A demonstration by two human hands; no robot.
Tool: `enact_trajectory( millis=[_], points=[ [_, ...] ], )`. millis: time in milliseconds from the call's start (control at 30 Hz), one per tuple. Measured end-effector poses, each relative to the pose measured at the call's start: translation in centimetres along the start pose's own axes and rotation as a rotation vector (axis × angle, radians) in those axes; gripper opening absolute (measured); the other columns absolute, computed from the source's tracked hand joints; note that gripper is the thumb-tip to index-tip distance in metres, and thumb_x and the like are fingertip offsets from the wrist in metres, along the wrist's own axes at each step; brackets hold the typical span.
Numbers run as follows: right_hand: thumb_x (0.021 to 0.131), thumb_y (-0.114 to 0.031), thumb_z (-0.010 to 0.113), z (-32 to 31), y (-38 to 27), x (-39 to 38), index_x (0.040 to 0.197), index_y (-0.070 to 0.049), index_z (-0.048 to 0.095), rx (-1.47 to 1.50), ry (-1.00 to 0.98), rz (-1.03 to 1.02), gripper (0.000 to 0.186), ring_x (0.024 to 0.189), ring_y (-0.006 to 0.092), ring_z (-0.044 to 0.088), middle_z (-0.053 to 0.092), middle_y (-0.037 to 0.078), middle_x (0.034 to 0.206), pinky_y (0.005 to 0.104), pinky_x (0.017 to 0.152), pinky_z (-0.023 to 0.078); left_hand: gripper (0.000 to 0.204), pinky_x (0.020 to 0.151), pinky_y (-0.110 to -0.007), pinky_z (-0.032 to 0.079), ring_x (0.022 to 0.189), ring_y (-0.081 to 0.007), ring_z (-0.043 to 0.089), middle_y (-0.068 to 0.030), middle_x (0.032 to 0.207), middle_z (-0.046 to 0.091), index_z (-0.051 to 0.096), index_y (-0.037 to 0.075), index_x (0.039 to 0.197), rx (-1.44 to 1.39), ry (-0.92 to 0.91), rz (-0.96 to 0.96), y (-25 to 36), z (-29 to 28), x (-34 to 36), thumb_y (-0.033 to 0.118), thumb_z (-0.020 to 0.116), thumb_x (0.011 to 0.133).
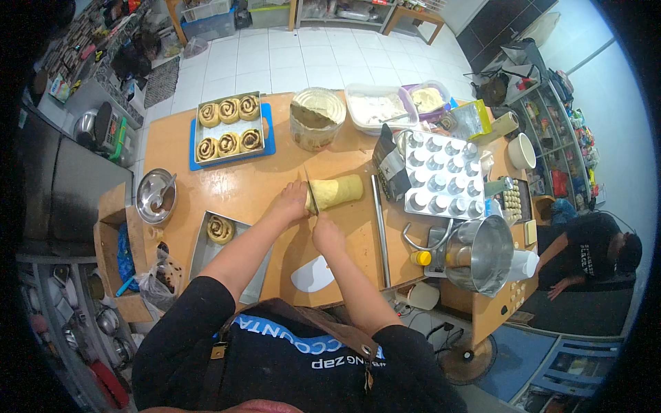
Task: The person cuts pieces from a roll of dough using a knife and places the individual rolls into a square baking pan.
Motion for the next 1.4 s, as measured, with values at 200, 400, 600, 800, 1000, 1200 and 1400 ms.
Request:
enact_trajectory(
  millis=[200, 400, 600, 800, 1000, 1200, 1400],
  points=[
    [0.089, -0.015, 0.044, 1.0, 0.1, 1.1, 0.103, -0.001, 0.048, 0.007, -0.043, -0.016, 0.02, 0.091, 0.041, 0.063, 0.065, 0.026, 0.095, 0.0515, 0.083, 0.047, 0.078, 0.093, -0.04, 0.045, 0.11, -0.0308, 0.05, -0.0142, 0.114, 0.052, 0.045, 0.0, 0.118, 0.051, -0.016, -0.033, 0.3, 0.0, 0.4, 0.024, 0.084, 0.055],
    [0.089, -0.013, 0.044, 2.4, 0.9, 2.2, 0.105, -0.002, 0.046, 0.032, -0.031, -0.035, 0.019, 0.089, 0.042, 0.063, 0.064, 0.025, 0.094, 0.0514, 0.078, 0.049, 0.08, 0.093, -0.041, 0.046, 0.111, -0.031, 0.049, -0.014, 0.116, 0.05, 0.044, -0.001, 0.119, 0.054, -0.062, -0.076, -0.1, 0.2, 0.8, 0.026, 0.085, 0.056],
    [0.089, -0.013, 0.045, 2.9, 1.3, 2.5, 0.105, -0.003, 0.046, 0.051, -0.042, -0.054, 0.019, 0.087, 0.0425, 0.063, 0.065, 0.026, 0.093, 0.0518, 0.075, 0.05, 0.082, 0.093, -0.041, 0.046, 0.111, -0.032, 0.049, -0.0152, 0.118, 0.049, 0.042, -0.001, 0.119, 0.041, -0.043, -0.057, 0.3, 0.3, 0.7, 0.026, 0.086, 0.055],
    [0.091, -0.017, 0.043, 3.1, 1.1, 3.0, 0.106, -0.004, 0.046, -0.007, -0.04, -0.089, 0.021, 0.087, 0.0436, 0.063, 0.065, 0.026, 0.092, 0.0522, 0.075, 0.049, 0.082, 0.094, -0.043, 0.045, 0.112, -0.0331, 0.049, -0.0161, 0.118, 0.049, 0.042, 0.0, 0.121, 0.023, -0.013, -0.078, -0.2, 0.5, 0.5, 0.025, 0.085, 0.056],
    [0.092, -0.02, 0.043, 3.7, 1.9, 3.7, 0.106, -0.005, 0.046, 0.06, -0.004, -0.128, 0.021, 0.086, 0.0425, 0.063, 0.065, 0.026, 0.091, 0.0521, 0.075, 0.049, 0.081, 0.093, -0.044, 0.046, 0.112, -0.0331, 0.049, -0.0166, 0.119, 0.049, 0.042, 0.0, 0.122, -0.016, -0.009, -0.096, -0.5, 0.2, 0.3, 0.027, 0.083, 0.057],
    [0.09, -0.021, 0.047, 3.9, 1.7, 2.4, 0.103, -0.004, 0.046, 0.134, 0.038, -0.09, 0.021, 0.083, 0.0443, 0.062, 0.064, 0.025, 0.087, 0.052, 0.072, 0.049, 0.082, 0.095, -0.043, 0.044, 0.112, -0.0345, 0.049, -0.017, 0.12, 0.049, 0.042, 0.001, 0.125, -0.086, 0.059, -0.063, -1.5, 1.3, -0.5, 0.027, 0.082, 0.058],
    [0.093, -0.024, 0.046, 1.4, 2.2, 0.5, 0.102, -0.004, 0.045, 0.159, 0.093, -0.101, 0.022, 0.076, 0.0447, 0.061, 0.063, 0.025, 0.08, 0.0551, 0.067, 0.047, 0.083, 0.101, -0.041, 0.039, 0.117, -0.0343, 0.046, -0.0161, 0.122, 0.05, 0.043, 0.002, 0.125, -0.223, 0.124, -0.08, -2.3, 1.2, -1.3, 0.026, 0.083, 0.057]
  ],
)
Point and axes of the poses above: each hand's wrist, its own x-axis towards the middle knuckle, its own z-axis out of the palm, y = z × x, the point moved 7 cm from there along x, towards the middle knuckle
